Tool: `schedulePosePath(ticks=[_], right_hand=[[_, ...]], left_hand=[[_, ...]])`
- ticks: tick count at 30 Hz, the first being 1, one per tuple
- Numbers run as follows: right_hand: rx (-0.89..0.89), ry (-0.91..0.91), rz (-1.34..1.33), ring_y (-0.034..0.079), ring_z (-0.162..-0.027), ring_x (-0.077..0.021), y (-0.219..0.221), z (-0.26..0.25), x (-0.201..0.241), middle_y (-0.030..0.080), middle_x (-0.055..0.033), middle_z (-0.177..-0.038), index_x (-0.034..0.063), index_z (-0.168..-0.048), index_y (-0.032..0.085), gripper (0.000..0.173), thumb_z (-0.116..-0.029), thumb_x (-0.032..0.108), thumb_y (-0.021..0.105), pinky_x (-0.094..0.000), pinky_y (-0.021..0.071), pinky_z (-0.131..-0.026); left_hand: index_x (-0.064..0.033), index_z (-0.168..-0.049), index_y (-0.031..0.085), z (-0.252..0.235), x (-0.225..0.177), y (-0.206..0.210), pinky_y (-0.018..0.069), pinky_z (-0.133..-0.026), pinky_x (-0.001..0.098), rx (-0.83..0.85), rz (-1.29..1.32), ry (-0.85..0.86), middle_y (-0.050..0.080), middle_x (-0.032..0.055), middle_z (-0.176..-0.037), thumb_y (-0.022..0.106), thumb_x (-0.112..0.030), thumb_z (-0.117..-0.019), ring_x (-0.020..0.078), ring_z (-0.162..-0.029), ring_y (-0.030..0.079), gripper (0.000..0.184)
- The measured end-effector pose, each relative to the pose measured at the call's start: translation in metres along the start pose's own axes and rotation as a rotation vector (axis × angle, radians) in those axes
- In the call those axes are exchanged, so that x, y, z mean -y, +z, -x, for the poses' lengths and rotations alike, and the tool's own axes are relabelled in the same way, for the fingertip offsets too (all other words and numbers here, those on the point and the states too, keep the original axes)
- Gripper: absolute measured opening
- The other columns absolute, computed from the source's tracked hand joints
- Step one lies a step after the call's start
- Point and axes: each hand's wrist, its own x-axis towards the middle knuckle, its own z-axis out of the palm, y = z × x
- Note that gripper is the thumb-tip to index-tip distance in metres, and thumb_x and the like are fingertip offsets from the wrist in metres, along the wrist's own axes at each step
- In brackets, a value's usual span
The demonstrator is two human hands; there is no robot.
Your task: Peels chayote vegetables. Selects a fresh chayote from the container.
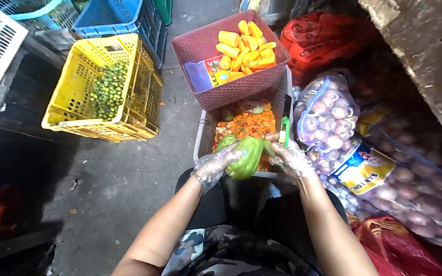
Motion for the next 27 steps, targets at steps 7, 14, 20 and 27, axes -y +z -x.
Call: schedulePosePath(ticks=[7, 14, 20, 27], right_hand=[[-0.184, 0.058, 0.778, 0.068, -0.100, -0.0297, -0.016, -0.011, -0.006, 0.070, -0.0187, -0.114, 0.0064, -0.132, 0.063, 0.044, -0.0919, 0.016, 0.077, -0.0523, 0.0545, -0.089], [-0.392, 0.123, 0.521, 0.055, -0.070, -0.0153, -0.001, 0.006, 0.007, 0.063, -0.0103, -0.098, 0.0122, -0.143, 0.049, 0.041, -0.1069, 0.031, 0.056, -0.0351, 0.0483, -0.062], [-0.256, 0.039, 0.249, 0.044, -0.052, -0.0023, 0.020, 0.061, -0.009, 0.051, 0.0053, -0.071, 0.0032, -0.128, 0.053, 0.034, -0.1110, 0.025, 0.034, -0.0193, 0.0403, -0.047], [-0.228, 0.013, 0.505, 0.059, -0.072, -0.0052, 0.042, 0.091, -0.040, 0.065, -0.0041, -0.096, 0.0032, -0.129, 0.060, 0.034, -0.1039, 0.026, 0.053, -0.0255, 0.0519, -0.065]], left_hand=[[-0.0181, -0.116, 0.064, -0.013, -0.006, 0.007, 0.0610, -0.070, 0.0366, -0.015, 0.560, 0.019, 0.071, 0.0057, -0.095, 0.058, -0.058, -0.0922, 0.0174, -0.084, 0.071, 0.046], [-0.0187, -0.140, 0.050, -0.020, -0.008, 0.004, 0.0599, -0.085, 0.0448, -0.057, 0.584, -0.008, 0.065, 0.0120, -0.122, 0.041, -0.069, -0.0984, 0.0272, -0.105, 0.068, 0.066], [-0.0153, -0.157, 0.028, 0.001, 0.013, 0.010, 0.0571, -0.094, 0.0394, -0.267, -0.041, 0.135, 0.061, 0.0119, -0.133, 0.083, -0.029, -0.0826, 0.0201, -0.112, 0.065, 0.093], [-0.0037, -0.147, 0.042, 0.005, 0.095, 0.061, 0.0471, -0.107, 0.0445, -0.671, -0.521, 0.272, 0.048, 0.0232, -0.145, 0.096, -0.042, -0.0555, 0.0317, -0.130, 0.052, 0.113]])
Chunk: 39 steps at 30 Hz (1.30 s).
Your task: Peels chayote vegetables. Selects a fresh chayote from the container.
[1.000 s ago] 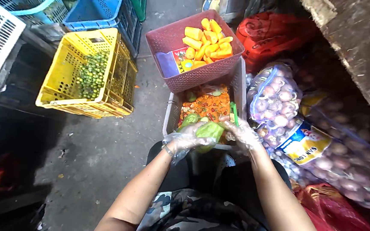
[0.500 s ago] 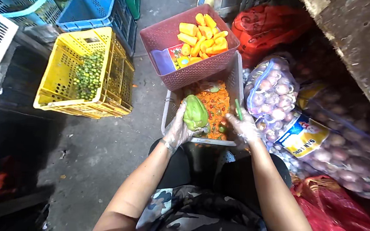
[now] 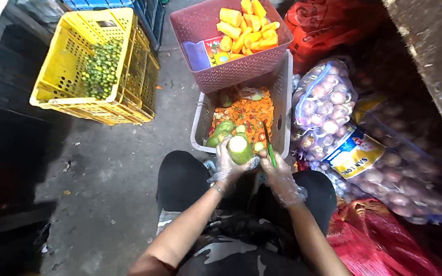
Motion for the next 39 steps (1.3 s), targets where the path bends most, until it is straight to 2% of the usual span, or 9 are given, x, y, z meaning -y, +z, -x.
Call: schedulePosePath(ticks=[3, 8, 12, 14, 18, 21, 23, 26, 39], right_hand=[[0.083, 0.009, -0.038, 0.067, -0.107, -0.0172, 0.010, -0.025, -0.013, 0.067, -0.0163, -0.124, 0.0038, -0.143, 0.053, 0.051, -0.0951, 0.016, 0.068, -0.0367, 0.0563, -0.093], [0.203, -0.034, 0.004, 0.062, -0.121, -0.0199, 0.004, -0.038, -0.017, 0.061, -0.0185, -0.137, 0.0018, -0.146, 0.050, 0.055, -0.0948, 0.008, 0.069, -0.0382, 0.0518, -0.103], [0.229, -0.023, 0.049, 0.065, -0.112, -0.0223, 0.007, -0.043, -0.016, 0.062, -0.0186, -0.135, 0.0042, -0.147, 0.050, 0.051, -0.0989, 0.008, 0.065, -0.0409, 0.0555, -0.093], [0.149, 0.019, 0.009, 0.066, -0.108, -0.0217, 0.005, -0.043, -0.015, 0.063, -0.0173, -0.132, 0.0043, -0.147, 0.047, 0.050, -0.1002, 0.011, 0.063, -0.0415, 0.0561, -0.090], [0.098, 0.087, 0.093, 0.057, -0.067, -0.0085, -0.026, -0.021, 0.000, 0.065, -0.0053, -0.095, 0.0056, -0.140, 0.049, 0.035, -0.1088, 0.022, 0.044, -0.0274, 0.0495, -0.059], [0.228, -0.100, 0.599, 0.069, -0.084, -0.0280, -0.057, 0.006, 0.014, 0.071, -0.0155, -0.099, 0.0047, -0.143, 0.056, 0.045, -0.1107, 0.029, 0.038, -0.0488, 0.0562, -0.081], [0.200, -0.224, 0.852, 0.073, -0.086, -0.0439, -0.060, 0.021, 0.025, 0.073, -0.0234, -0.093, 0.0045, -0.140, 0.060, 0.045, -0.1104, 0.031, 0.039, -0.0624, 0.0557, -0.079], [0.218, -0.243, 1.056, 0.072, -0.077, -0.0483, -0.059, 0.031, 0.040, 0.072, -0.0231, -0.081, 0.0079, -0.136, 0.062, 0.043, -0.1107, 0.034, 0.040, -0.0630, 0.0559, -0.067], [0.362, -0.003, 1.257, 0.072, -0.091, -0.0499, -0.052, 0.028, 0.078, 0.072, -0.0253, -0.091, 0.0080, -0.133, 0.060, 0.042, -0.1124, 0.037, 0.037, -0.0623, 0.0547, -0.075]], left_hand=[[-0.0038, -0.148, 0.039, 0.006, 0.003, 0.006, 0.0513, -0.102, 0.0452, 0.046, -0.043, -0.015, 0.043, 0.0253, -0.149, 0.096, -0.031, -0.0563, 0.0337, -0.128, 0.054, 0.111], [0.0011, -0.144, 0.045, -0.024, -0.012, -0.049, 0.0447, -0.109, 0.0510, 0.427, -0.221, 0.211, 0.045, 0.0244, -0.149, 0.094, -0.034, -0.0684, 0.0359, -0.135, 0.050, 0.097], [-0.0067, -0.149, 0.043, -0.072, -0.023, -0.066, 0.0437, -0.112, 0.0492, 0.757, -0.322, 0.443, 0.055, 0.0155, -0.145, 0.097, -0.028, -0.0645, 0.0290, -0.132, 0.055, 0.103], [-0.0125, -0.144, 0.053, -0.087, -0.026, -0.065, 0.0465, -0.108, 0.0510, 0.819, -0.320, 0.453, 0.062, 0.0124, -0.137, 0.097, -0.031, -0.0643, 0.0267, -0.125, 0.060, 0.093], [-0.0133, -0.137, 0.061, -0.098, -0.041, -0.067, 0.0466, -0.107, 0.0528, 0.836, -0.378, 0.494, 0.066, 0.0120, -0.131, 0.097, -0.036, -0.0647, 0.0280, -0.122, 0.062, 0.084], [-0.0162, -0.138, 0.062, -0.103, -0.045, -0.066, 0.0447, -0.108, 0.0533, 0.907, -0.432, 0.576, 0.064, 0.0109, -0.136, 0.095, -0.043, -0.0655, 0.0281, -0.127, 0.060, 0.084], [-0.0196, -0.139, 0.062, -0.105, -0.042, -0.062, 0.0446, -0.108, 0.0528, 0.934, -0.454, 0.633, 0.063, 0.0092, -0.138, 0.093, -0.047, -0.0666, 0.0274, -0.128, 0.059, 0.084], [-0.0194, -0.138, 0.063, -0.104, -0.040, -0.057, 0.0459, -0.108, 0.0507, 0.932, -0.409, 0.703, 0.064, 0.0079, -0.136, 0.094, -0.044, -0.0655, 0.0262, -0.126, 0.060, 0.083], [-0.0179, -0.135, 0.064, -0.104, -0.042, -0.060, 0.0474, -0.105, 0.0488, 0.976, -0.419, 0.741, 0.065, 0.0089, -0.133, 0.092, -0.042, -0.0702, 0.0257, -0.123, 0.061, 0.075]])
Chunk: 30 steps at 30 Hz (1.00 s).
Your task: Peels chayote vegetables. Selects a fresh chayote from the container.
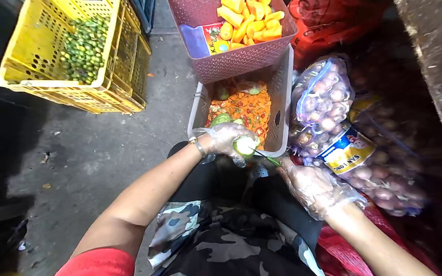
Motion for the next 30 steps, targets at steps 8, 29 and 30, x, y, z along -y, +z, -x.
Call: schedulePosePath(ticks=[8, 29, 30], right_hand=[[0.055, 0.007, -0.123, 0.071, -0.083, -0.0380, -0.028, -0.012, -0.002, 0.069, -0.0163, -0.085, 0.0109, -0.128, 0.058, 0.034, -0.1115, 0.035, 0.042, -0.0573, 0.0558, -0.072], [0.032, -0.061, -0.259, 0.072, -0.092, -0.0383, -0.010, 0.001, -0.002, 0.070, -0.0177, -0.094, 0.0081, -0.129, 0.057, 0.032, -0.1122, 0.029, 0.040, -0.0555, 0.0566, -0.078], [0.063, -0.050, -0.221, 0.072, -0.093, -0.0390, -0.010, 0.002, 0.000, 0.069, -0.0185, -0.094, 0.0078, -0.130, 0.056, 0.033, -0.1126, 0.030, 0.038, -0.0556, 0.0567, -0.079]], left_hand=[[-0.0186, -0.140, 0.061, -0.004, 0.026, -0.026, 0.0416, -0.111, 0.0531, 0.106, 0.151, -0.063, 0.062, 0.0057, -0.140, 0.094, -0.028, -0.0702, 0.0245, -0.130, 0.056, 0.077], [-0.0116, -0.133, 0.064, 0.004, 0.012, -0.021, 0.0451, -0.109, 0.0510, 0.039, 0.101, -0.129, 0.063, 0.0090, -0.136, 0.094, -0.028, -0.0666, 0.0242, -0.127, 0.058, 0.075], [-0.0141, -0.133, 0.064, 0.000, 0.005, -0.019, 0.0451, -0.108, 0.0546, 0.048, 0.055, -0.134, 0.062, 0.0089, -0.137, 0.094, -0.029, -0.0680, 0.0265, -0.128, 0.057, 0.073]])
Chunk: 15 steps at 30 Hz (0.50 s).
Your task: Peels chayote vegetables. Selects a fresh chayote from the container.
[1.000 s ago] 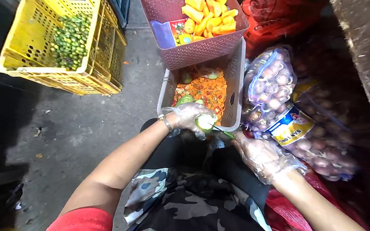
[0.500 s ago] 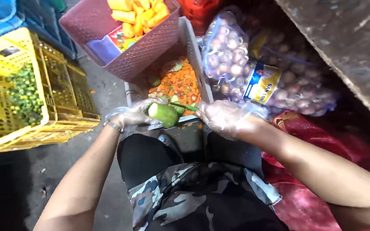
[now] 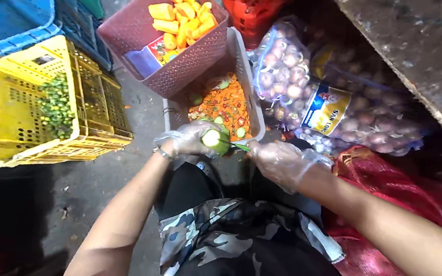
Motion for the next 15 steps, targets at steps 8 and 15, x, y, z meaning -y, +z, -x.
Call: schedulePosePath(ticks=[8, 15], right_hand=[[-0.155, 0.002, 0.141, 0.073, -0.082, -0.0419, 0.017, -0.003, 0.001, 0.070, -0.0206, -0.084, 0.0028, -0.118, 0.061, 0.029, -0.1105, 0.025, 0.045, -0.0555, 0.0569, -0.068], [0.044, 0.072, 0.182, 0.072, -0.090, -0.0425, 0.001, -0.004, 0.009, 0.070, -0.0214, -0.091, 0.0047, -0.123, 0.059, 0.034, -0.1126, 0.031, 0.038, -0.0557, 0.0561, -0.074]], left_hand=[[-0.0206, -0.133, 0.065, -0.005, -0.028, 0.009, 0.0488, -0.101, 0.0573, 0.023, -0.112, -0.051, 0.063, 0.0089, -0.135, 0.094, -0.032, -0.0694, 0.0287, -0.123, 0.061, 0.071], [-0.0204, -0.133, 0.064, -0.006, -0.025, 0.016, 0.0506, -0.101, 0.0542, 0.023, -0.078, 0.003, 0.063, 0.0081, -0.135, 0.093, -0.029, -0.0710, 0.0272, -0.122, 0.061, 0.069]])
